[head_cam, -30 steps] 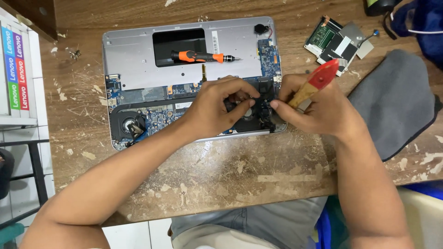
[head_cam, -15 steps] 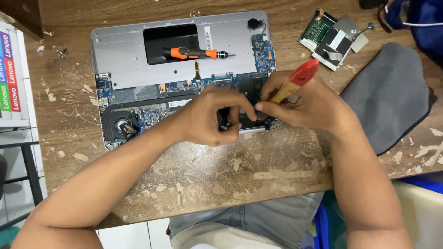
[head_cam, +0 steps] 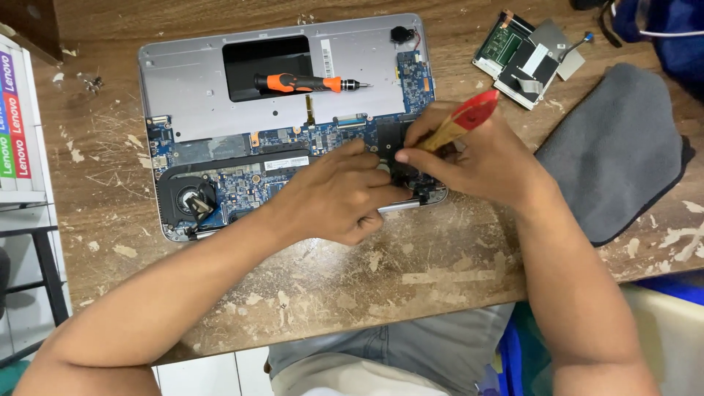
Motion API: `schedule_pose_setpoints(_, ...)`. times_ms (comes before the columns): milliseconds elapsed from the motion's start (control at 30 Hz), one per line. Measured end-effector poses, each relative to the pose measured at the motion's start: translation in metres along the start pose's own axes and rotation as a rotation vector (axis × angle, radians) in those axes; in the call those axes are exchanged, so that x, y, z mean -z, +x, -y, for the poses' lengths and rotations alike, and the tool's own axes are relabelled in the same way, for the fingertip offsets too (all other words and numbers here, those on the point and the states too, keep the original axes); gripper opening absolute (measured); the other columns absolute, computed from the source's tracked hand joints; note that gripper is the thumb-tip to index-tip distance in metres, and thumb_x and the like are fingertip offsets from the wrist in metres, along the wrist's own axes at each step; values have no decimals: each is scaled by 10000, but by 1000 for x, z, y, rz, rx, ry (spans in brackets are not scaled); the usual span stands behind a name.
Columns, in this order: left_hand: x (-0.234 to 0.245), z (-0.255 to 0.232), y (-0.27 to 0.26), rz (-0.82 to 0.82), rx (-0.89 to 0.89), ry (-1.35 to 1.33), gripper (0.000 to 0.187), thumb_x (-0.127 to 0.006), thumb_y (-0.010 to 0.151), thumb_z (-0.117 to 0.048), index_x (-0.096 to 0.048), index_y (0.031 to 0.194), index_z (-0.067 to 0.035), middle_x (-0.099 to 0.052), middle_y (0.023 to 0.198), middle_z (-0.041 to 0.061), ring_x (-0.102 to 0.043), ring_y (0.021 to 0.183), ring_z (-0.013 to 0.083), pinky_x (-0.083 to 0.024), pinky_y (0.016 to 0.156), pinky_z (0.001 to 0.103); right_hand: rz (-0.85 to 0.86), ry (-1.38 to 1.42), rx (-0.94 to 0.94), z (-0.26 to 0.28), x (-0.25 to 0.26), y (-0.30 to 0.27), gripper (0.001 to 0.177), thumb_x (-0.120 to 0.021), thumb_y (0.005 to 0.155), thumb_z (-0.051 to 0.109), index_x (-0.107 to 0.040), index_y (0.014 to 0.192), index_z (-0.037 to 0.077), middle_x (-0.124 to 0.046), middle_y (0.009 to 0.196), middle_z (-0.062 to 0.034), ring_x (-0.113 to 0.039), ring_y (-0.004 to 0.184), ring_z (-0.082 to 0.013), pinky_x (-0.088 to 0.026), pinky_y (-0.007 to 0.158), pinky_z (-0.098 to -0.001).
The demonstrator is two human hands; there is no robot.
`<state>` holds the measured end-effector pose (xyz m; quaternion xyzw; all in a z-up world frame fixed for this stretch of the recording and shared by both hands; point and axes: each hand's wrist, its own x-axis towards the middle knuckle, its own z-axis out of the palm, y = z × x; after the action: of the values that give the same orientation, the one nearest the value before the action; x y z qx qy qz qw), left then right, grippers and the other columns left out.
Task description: The person uses a screwdriver to remove screws from the back of a disassembled laptop. They then use a brush to clean the internal components and finally lift the motherboard out of the laptop casing.
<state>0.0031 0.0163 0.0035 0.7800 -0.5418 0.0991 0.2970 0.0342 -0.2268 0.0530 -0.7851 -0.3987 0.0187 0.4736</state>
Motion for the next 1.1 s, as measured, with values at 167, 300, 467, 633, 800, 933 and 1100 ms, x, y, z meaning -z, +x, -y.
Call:
schedule_pose_setpoints(167, 4, -1, 3, 27, 13, 12, 402, -568, 799, -69, -863, 1069, -106, -755, 680, 95, -650, 625, 270, -503, 783, 369, -13, 91, -33, 2, 1, -1, 68, -837, 945, -15, -776, 972, -6, -709, 752, -123, -569, 525, -181, -444, 544, -295)
schedule_pose_setpoints(300, -1, 2, 1, 47, 28, 13, 394, -573, 831, -91, -867, 1091, -125, -748, 658, 82, -639, 602, 245, -496, 768, 359, 40, 61, -62, -1, 0, -3, 36, -809, 937, -27, -775, 941, -37, -681, 681, -142, -542, 461, -187, -439, 500, -291)
schedule_pose_setpoints(467, -1, 2, 2, 64, 34, -10, 403, -558, 852, -92, -868, 1105, -137, -750, 657, 74, -648, 605, 244, -500, 759, 359, -43, 20, -34, -5, 1, -3, 67, -832, 966, -24, -771, 992, -30, -679, 720, -126, -549, 486, -191, -431, 518, -284)
schedule_pose_setpoints(633, -1, 3, 1, 81, 36, -23, 397, -558, 869, -84, -868, 1113, -133, -754, 656, 78, -653, 605, 247, -502, 762, 361, 18, 80, -74, -1, 1, -2, 46, -815, 934, -13, -772, 922, -26, -673, 665, -132, -533, 455, -190, -423, 489, -284)
schedule_pose_setpoints(800, -3, 3, 0, 94, 47, -34, 374, -573, 883, -79, -869, 1107, -123, -750, 648, 79, -647, 595, 244, -513, 760, 359, -61, 28, -49, -3, 4, -3, 75, -836, 977, -16, -765, 991, -38, -665, 712, -130, -540, 460, -177, -413, 473, -268)
schedule_pose_setpoints(933, -1, 2, 2, 97, 44, -19, 346, -576, 884, -89, -860, 1078, -122, -744, 651, 90, -646, 597, 261, -506, 748, 370, 55, 89, -126, 6, 2, 0, 53, -801, 936, -23, -759, 938, -54, -651, 641, -152, -507, 407, -179, -409, 439, -266)
schedule_pose_setpoints(1100, 0, 3, 2, 98, 38, -36, 390, -558, 895, -75, -864, 1131, -125, -746, 654, 71, -661, 615, 248, -511, 758, 359, -54, 20, -40, 2, 3, -1, 78, -829, 992, 2, -765, 1007, -40, -657, 712, -134, -530, 457, -183, -417, 478, -277)
